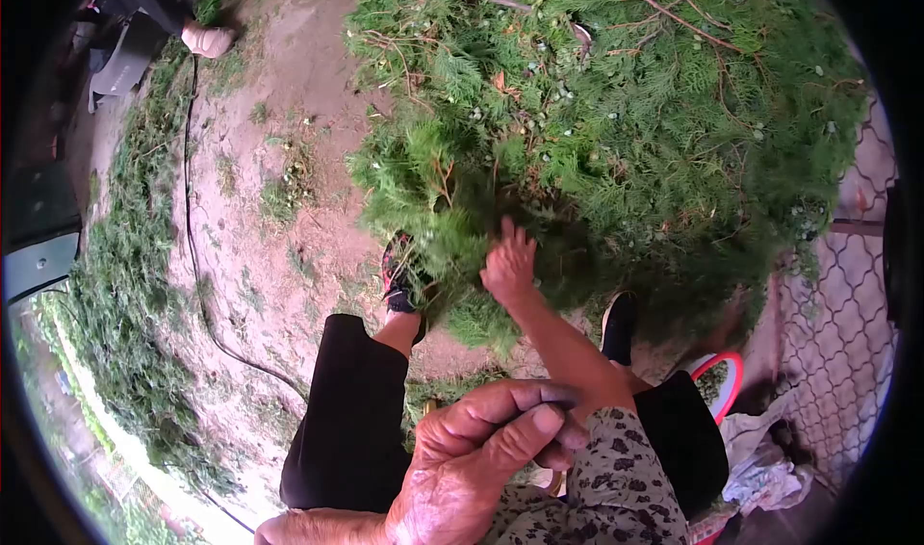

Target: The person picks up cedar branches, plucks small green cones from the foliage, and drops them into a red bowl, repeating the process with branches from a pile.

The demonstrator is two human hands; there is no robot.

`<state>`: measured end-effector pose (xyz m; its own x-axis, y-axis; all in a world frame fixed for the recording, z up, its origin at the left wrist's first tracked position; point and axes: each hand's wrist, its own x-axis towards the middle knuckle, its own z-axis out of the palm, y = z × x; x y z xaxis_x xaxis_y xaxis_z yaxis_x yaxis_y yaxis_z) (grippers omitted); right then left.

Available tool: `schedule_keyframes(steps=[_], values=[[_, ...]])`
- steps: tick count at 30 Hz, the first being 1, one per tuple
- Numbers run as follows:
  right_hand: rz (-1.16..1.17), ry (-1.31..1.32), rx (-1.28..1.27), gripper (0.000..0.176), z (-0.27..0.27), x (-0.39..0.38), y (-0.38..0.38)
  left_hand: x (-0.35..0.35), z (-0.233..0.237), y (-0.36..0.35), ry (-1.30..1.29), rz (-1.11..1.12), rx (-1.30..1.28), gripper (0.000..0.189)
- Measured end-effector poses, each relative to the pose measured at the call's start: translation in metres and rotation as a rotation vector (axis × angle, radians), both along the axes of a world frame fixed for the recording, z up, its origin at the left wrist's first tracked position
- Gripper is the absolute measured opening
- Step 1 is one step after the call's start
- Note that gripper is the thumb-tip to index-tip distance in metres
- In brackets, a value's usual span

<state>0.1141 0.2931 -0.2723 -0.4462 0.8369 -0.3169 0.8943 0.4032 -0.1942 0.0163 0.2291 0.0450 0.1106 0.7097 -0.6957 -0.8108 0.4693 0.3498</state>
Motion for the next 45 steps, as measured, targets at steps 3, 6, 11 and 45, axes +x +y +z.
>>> schedule_keyframes(steps=[3,6,11,45], values=[[-0.155,-0.003,0.199,0.042,-0.028,-0.013,0.027,0.001,0.000,0.002,0.007,-0.028,0.003,0.019],[-0.070,-0.190,-0.082,0.037,-0.031,-0.020,0.021,0.000,0.006,0.007,0.045,-0.046,-0.029,0.019],[-0.187,0.059,-0.095,0.010,-0.036,-0.012,-0.028,0.000,0.002,0.006,0.015,-0.011,-0.003,0.019],[-0.965,1.423,0.352,0.018,0.290,0.095,0.236,-0.017,0.009,0.011,0.077,0.115,0.059,0.012]])
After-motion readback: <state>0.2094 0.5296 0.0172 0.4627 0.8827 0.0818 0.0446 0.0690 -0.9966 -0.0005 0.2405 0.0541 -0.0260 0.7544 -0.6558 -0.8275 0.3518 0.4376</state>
